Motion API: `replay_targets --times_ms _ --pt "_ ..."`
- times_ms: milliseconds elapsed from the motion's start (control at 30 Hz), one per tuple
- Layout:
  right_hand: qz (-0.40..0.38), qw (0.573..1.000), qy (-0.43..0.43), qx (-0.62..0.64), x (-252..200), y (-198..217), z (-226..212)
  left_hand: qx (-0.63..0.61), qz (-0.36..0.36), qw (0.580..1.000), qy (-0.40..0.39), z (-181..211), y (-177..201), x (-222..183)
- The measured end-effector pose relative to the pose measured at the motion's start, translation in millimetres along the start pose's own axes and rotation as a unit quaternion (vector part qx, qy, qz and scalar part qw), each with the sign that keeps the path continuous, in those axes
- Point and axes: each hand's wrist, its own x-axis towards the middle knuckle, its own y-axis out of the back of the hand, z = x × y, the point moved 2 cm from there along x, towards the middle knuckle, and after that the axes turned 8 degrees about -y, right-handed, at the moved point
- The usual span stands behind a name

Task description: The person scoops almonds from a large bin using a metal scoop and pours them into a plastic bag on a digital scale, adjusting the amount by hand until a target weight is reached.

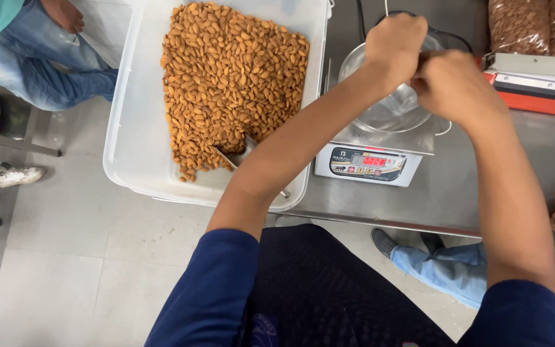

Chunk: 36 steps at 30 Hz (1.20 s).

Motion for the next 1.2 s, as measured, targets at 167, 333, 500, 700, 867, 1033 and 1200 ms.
replay_targets --times_ms 167,333,500,700,867,1033,1200 --pt "-0.211 0.971 -0.079 -0.078 35 -43 23 0.020 0.076 0.995 -0.057 -19 -32 12" --pt "-0.317 0.925 -0.176 -0.112 54 -75 44 0.009 0.105 0.989 -0.103 -21 -34 12" --pt "-0.301 0.932 -0.154 -0.127 51 -91 57 0.014 0.085 0.987 -0.133 -21 -40 1" --pt "-0.308 0.934 -0.150 -0.105 16 -37 11 -0.003 0.065 0.989 -0.134 -15 -36 -22" --pt "-0.152 0.987 0.008 0.046 -34 42 -30 -0.018 0.032 0.988 -0.151 -11 -9 -48" --pt "-0.047 0.995 -0.061 0.066 -76 95 -66 -0.030 -0.052 0.990 -0.127 2 34 -80" --pt "0.111 0.968 -0.060 0.219 -128 91 -56 -0.155 -0.036 0.961 -0.227 -8 108 -130"
